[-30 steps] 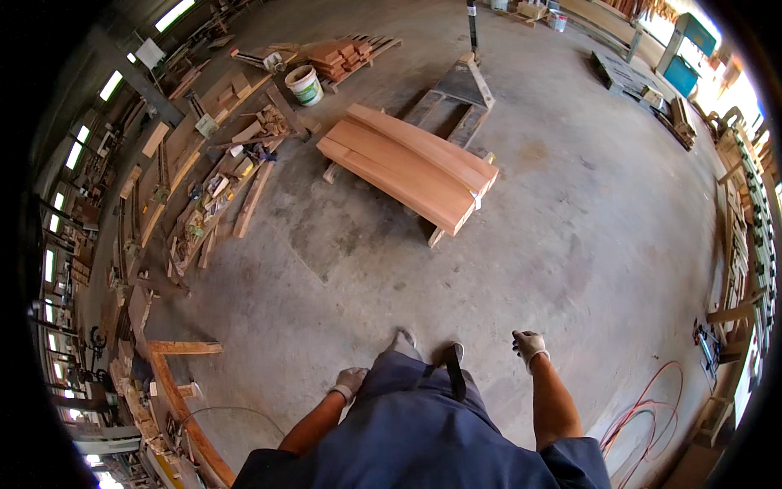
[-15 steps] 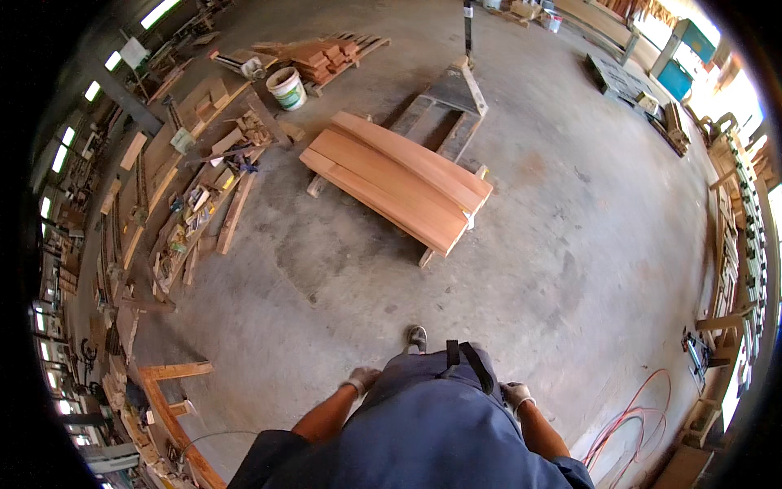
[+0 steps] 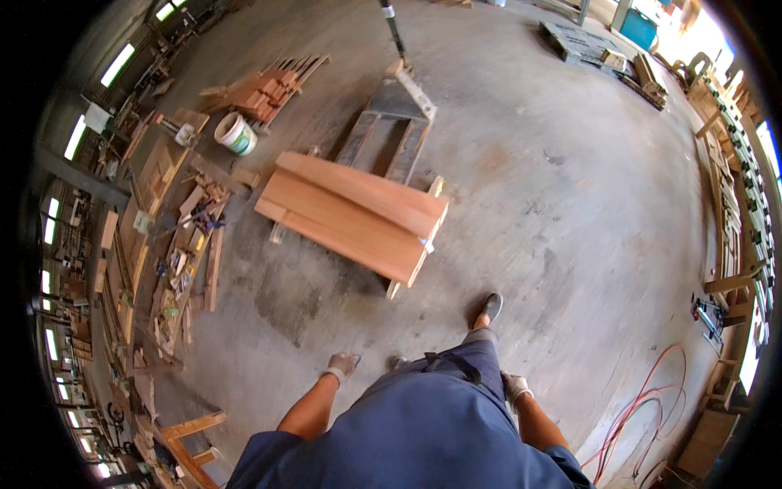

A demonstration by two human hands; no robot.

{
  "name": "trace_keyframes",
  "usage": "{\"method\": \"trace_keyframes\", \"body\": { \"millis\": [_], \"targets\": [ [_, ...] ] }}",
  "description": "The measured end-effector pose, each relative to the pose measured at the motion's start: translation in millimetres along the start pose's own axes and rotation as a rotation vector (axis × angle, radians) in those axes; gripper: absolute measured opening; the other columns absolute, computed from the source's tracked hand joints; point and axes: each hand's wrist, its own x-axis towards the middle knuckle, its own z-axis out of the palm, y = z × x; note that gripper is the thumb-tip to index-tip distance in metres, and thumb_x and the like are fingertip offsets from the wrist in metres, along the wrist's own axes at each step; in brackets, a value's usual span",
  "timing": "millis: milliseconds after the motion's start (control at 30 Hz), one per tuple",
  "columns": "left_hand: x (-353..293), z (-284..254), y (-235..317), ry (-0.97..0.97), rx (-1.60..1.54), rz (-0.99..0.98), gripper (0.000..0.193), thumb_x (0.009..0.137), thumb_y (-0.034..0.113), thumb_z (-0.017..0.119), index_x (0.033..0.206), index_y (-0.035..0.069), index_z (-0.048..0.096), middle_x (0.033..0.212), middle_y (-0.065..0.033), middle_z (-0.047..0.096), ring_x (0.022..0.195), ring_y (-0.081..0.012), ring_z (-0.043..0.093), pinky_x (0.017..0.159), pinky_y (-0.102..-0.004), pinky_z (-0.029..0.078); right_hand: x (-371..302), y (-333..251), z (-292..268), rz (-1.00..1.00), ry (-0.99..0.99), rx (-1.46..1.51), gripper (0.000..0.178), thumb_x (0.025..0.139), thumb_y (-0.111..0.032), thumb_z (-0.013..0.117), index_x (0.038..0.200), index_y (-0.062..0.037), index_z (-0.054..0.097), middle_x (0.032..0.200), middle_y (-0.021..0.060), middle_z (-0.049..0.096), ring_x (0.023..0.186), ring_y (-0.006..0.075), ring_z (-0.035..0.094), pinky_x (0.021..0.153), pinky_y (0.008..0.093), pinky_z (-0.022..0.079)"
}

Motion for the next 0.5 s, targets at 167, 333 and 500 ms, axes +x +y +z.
{"method": "trace_keyframes", "body": {
  "millis": [167,333,500],
  "targets": [
    [46.5,-8.9,71.4,-0.209,-0.52,-0.244,0.034,0.095,0.025,0.054,0.129,0.021,0.061,0.116,-0.0104,0.071,0.107,-0.0296,0.069,0.091,-0.0469,0.055,85.2,-35.5,-95.5,0.143,-0.095,0.24,0.038,0.095,-0.035,0.066,0.112,-0.0003,0.067,0.097,0.015,0.073,0.079,0.0266,0.072,0.065,0.0376,0.055],
    [82.7,-120.3,152.5,0.153,-0.936,-0.394,0.038,0.096,0.043,0.054,0.112,0.015,0.074,0.11,-0.0168,0.072,0.109,-0.0374,0.065,0.09,-0.0459,0.051,193.3,-84.3,-219.1,-0.029,-0.026,0.159,0.036,0.095,-0.037,0.065,0.104,-0.0027,0.066,0.084,0.0091,0.071,0.064,0.0199,0.065,0.052,0.0355,0.05],
    [141.9,-146.0,153.4,0.166,-1.096,-0.281,0.052,0.096,0.052,0.05,0.107,0.007,0.074,0.107,-0.0233,0.07,0.103,-0.037,0.067,0.088,-0.0432,0.051,209.3,-222.4,-282.0,-0.122,0.046,0.421,0.033,0.094,-0.032,0.066,0.096,0.0005,0.071,0.076,0.0066,0.069,0.063,0.0171,0.065,0.054,0.0316,0.048]
  ]
}}
